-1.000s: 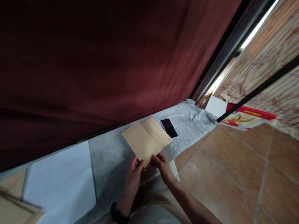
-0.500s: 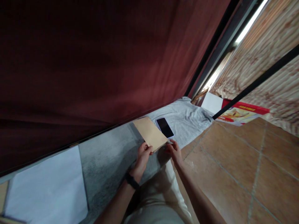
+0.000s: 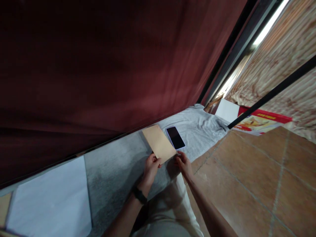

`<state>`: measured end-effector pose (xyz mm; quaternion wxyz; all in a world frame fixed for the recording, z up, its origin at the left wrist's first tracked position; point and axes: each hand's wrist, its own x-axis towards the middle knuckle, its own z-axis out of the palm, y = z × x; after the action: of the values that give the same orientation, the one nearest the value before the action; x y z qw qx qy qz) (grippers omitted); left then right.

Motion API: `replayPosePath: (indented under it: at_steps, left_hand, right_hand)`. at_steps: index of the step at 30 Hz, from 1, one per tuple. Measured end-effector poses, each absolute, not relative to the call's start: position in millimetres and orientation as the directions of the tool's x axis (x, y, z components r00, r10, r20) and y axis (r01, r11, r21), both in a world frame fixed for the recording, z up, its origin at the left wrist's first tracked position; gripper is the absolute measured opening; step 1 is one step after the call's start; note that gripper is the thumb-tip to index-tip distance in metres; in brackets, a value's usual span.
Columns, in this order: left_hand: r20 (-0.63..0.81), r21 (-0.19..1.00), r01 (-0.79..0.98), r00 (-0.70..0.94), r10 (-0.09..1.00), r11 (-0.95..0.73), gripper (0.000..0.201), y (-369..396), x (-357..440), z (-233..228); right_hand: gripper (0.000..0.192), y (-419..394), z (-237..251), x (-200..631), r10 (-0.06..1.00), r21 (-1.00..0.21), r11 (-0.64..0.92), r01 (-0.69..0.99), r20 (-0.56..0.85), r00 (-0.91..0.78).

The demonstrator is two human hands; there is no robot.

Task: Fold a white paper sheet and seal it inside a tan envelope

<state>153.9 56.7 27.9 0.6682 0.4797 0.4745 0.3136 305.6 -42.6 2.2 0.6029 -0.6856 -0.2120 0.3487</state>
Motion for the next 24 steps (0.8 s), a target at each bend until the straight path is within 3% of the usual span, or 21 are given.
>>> replayPosePath:
  at_steps: [6,13,24]
  left_hand:
    - [-0.362,0.932,0.089,0.300,0.882,0.352,0.037,61.7,147.7,19.5]
    - [-0.380,0.922,0.182,0.246,0.892,0.342,0.082,59.7,156.2,17.0]
    - [-0.352,0.919,0.283,0.271,0.896,0.275,0.049,56.8,153.0,17.1]
  right_hand:
    - [0.046,-41.5,0.4,304.8,0.716,-0.978,-0.201,-0.058,-0.187,0.672]
    - [0.047,-41.5,1.1,305.7,0.717,-0.976,-0.216,-0.022,-0.173,0.676]
    - [0.056,-41.4,1.7,307.3,0.724,-0.951,-0.298,0.085,-0.167,0.669]
